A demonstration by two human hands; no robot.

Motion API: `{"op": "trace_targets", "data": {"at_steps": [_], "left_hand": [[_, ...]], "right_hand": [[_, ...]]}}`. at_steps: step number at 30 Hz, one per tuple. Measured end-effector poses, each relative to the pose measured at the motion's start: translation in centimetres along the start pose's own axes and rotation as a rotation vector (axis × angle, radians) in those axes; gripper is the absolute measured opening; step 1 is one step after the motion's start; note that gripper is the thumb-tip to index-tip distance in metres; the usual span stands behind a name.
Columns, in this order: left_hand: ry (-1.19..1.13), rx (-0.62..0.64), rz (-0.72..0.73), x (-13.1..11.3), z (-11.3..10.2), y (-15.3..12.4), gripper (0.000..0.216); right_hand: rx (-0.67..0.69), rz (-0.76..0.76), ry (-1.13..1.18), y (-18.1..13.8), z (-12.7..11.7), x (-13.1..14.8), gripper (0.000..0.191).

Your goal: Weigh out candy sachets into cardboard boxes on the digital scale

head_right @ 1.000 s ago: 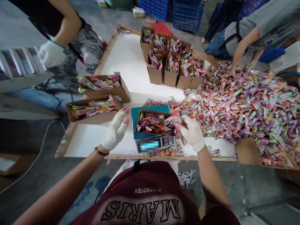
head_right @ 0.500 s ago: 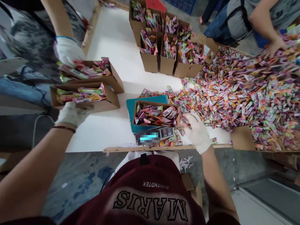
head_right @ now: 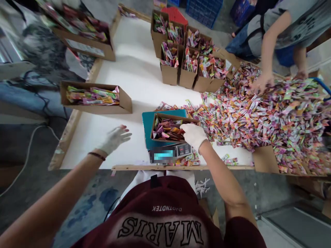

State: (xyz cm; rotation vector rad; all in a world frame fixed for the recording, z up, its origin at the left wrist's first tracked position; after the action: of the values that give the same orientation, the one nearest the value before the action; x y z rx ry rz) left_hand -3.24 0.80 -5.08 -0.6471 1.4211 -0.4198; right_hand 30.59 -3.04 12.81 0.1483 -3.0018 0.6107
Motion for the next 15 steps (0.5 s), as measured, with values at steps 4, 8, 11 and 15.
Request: {"op": "trace_targets", "data": {"at_steps": [4,8,11,15], "left_hand": [[-0.010,-0.043,-0.068,3.5,-1.6,-3.9,0.050],[-0.008,-0.126,-0.046,3.6,-2.8,-5.5,0.048],[-0.012,-0.141,0.054,1.2,-2.3,-6.3,0.051],[0.136,-0.107,0.394,-5.2,0.5,-9.2,0.053]], "right_hand": [[-0.279,-0.055,0.284,-3.2,-2.3,-1.6,0.038],[-0.507,-0.005,0.538,-7.8,-4.6,-4.6,0.030],[-0.607,0.104,0.520,-11.0,-5.4,-8.2,0.026],[-0.655,0.241,0.321,-13.9,-4.4,-13.3,0.023]]}}
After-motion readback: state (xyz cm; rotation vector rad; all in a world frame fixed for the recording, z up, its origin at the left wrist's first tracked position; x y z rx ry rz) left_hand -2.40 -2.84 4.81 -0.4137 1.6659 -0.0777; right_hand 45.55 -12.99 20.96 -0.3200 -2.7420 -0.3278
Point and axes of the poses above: each hand's wrist, its own y-axis towards the middle knuckle, its own z-axis out of the palm, x = y × z, the point moved 6 cm from there along y, towards the middle knuckle, and after that the axes turned 7 degrees about -x, right-handed, at the moved point
